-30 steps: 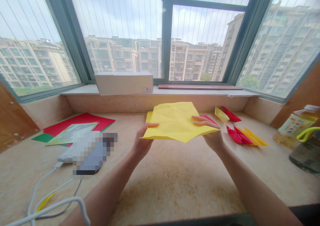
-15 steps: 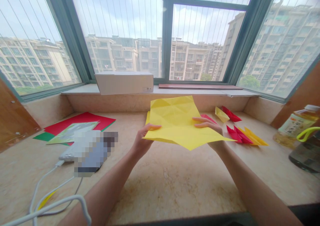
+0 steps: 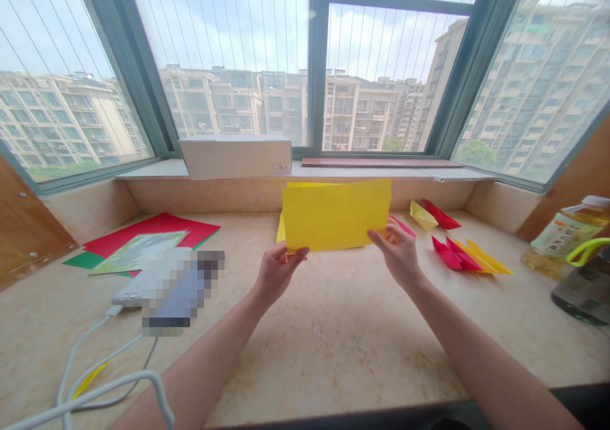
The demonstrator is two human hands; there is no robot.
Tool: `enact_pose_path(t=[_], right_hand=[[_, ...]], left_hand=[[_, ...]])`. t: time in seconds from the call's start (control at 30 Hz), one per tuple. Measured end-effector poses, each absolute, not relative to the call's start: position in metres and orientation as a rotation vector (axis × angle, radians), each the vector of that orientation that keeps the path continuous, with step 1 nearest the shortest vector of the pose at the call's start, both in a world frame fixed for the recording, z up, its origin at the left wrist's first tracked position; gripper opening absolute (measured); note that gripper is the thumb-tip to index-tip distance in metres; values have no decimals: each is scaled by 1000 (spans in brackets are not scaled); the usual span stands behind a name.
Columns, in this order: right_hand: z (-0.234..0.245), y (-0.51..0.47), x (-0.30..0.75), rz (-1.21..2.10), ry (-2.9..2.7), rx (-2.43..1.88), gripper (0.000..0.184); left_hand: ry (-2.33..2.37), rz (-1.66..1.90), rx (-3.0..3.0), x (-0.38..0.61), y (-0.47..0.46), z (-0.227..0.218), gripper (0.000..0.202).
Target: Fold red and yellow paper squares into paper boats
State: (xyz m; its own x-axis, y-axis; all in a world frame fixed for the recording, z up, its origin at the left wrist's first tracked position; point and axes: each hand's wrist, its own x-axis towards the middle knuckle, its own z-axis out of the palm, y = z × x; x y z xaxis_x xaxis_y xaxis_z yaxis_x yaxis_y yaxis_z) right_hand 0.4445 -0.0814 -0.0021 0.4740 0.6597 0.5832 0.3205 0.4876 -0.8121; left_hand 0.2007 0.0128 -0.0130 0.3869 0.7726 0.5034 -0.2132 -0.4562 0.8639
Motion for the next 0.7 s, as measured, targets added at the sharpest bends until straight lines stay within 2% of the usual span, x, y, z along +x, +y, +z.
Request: enact_pose_path(t=[0.07,0.17,0.23,0.27,0.37,0.43,0.57,0.7], right_hand=[[-4,-78,442,393,-1040,-1031,26],[-7,-75,440,502,-977,-973,47],[-8,-74,439,484,-976,-967,62],[-8,-73,438,468,-980,-970,69],[-8,-75,437,462,-985,-984,84],[-6,-77,436,482,-988,-980,90],[-1,-81,432,552,-945,-923,93],[-4,-80,421,673,-913,-853,69]], left_hand=[[465,1256,1551,204,11,-12,31],[430,1224,1411,204,8,-9,83],[408,1149,1361,202,7,-6,98],[393,1090,1339,200,7,-6,94],[357,918,1251,198,5,-5,57],[365,866,1195,199,4,-7,44],[411,895,1124,204,4,-10,45],[391,974,1035,207,2,-9,44]])
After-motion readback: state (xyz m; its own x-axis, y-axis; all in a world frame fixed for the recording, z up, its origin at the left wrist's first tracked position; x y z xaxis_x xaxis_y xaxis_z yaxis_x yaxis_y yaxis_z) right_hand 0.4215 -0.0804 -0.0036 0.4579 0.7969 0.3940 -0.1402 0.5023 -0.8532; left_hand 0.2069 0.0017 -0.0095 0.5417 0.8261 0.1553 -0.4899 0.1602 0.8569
